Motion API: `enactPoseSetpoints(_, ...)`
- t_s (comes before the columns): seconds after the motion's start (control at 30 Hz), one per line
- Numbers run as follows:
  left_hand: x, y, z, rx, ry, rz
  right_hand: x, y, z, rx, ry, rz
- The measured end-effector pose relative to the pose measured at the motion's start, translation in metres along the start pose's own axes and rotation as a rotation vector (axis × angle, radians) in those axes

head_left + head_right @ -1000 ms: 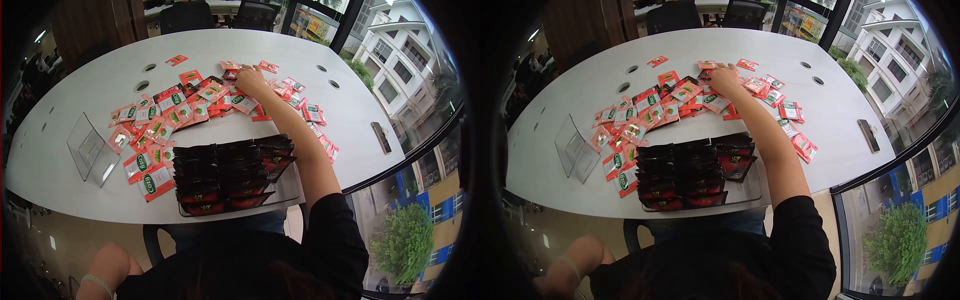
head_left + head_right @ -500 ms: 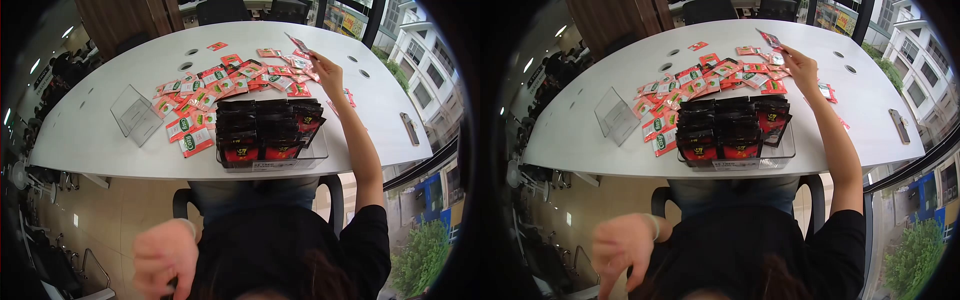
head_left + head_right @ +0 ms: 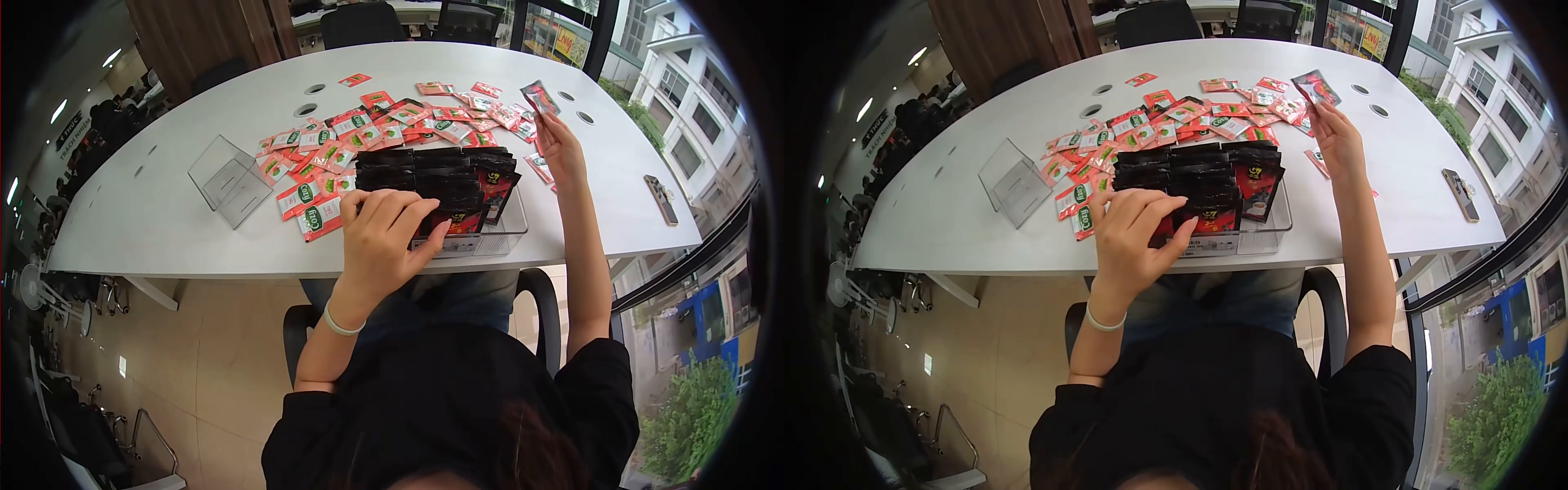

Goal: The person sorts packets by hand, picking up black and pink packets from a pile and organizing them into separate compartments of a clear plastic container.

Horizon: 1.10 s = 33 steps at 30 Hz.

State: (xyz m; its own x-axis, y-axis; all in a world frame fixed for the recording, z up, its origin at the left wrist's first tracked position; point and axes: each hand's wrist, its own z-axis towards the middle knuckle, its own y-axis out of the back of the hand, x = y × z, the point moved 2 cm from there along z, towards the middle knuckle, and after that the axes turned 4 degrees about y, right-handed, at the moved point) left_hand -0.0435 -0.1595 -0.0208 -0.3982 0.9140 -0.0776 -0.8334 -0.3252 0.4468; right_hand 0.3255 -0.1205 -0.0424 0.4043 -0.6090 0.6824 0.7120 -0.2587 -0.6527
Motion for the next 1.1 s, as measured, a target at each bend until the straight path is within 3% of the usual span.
enactPoseSetpoints(0.13,0.004,-0.007,-0.004,0.018,0.054,-0.029,0.005,-0.001,-0.03,0.051,0.012,0.018)
enactPoseSetpoints(0.2,0.007,-0.009,-0.007,0.039,0.046,-0.025,0.012,-0.011,-0.055,0.067,0.045,-0.134)
enactPoseSetpoints(0.33,0.01,-0.013,-0.01,0.0,0.027,-0.005,0.021,-0.03,-0.092,0.238,0.063,-0.207)
enactPoseSetpoints(0.5,0.008,-0.012,-0.012,0.002,0.027,0.009,0.031,-0.051,-0.112,0.487,0.178,-0.741)
enactPoseSetpoints(0.53,0.008,-0.012,-0.012,0.005,0.028,0.008,0.033,-0.058,-0.117,0.47,0.269,-0.966)
enactPoseSetpoints(0.57,0.009,-0.012,-0.011,0.002,0.028,0.005,0.033,-0.061,-0.117,0.468,0.267,-0.968)
enactPoseSetpoints(0.63,0.008,-0.012,-0.012,-0.003,0.029,-0.002,0.037,-0.072,-0.117,0.499,0.464,-1.332)
enactPoseSetpoints(0.67,0.008,-0.012,-0.012,0.0,0.032,-0.003,0.038,-0.08,-0.118,0.509,0.384,-1.346)
enactPoseSetpoints(0.73,0.008,-0.012,-0.012,0.004,0.035,-0.004,0.031,-0.086,-0.115,0.561,0.516,-1.512)
enactPoseSetpoints(0.87,0.009,-0.009,-0.011,0.045,0.038,-0.024,0.024,-0.108,-0.12,0.632,0.406,-1.633)
enactPoseSetpoints(1.03,0.01,-0.008,-0.011,0.061,0.039,-0.026,0.014,-0.125,-0.126,0.774,0.793,-2.043)
enactPoseSetpoints(1.1,0.01,-0.009,-0.011,0.047,0.03,-0.028,0.013,-0.126,-0.125,0.789,0.713,-2.061)
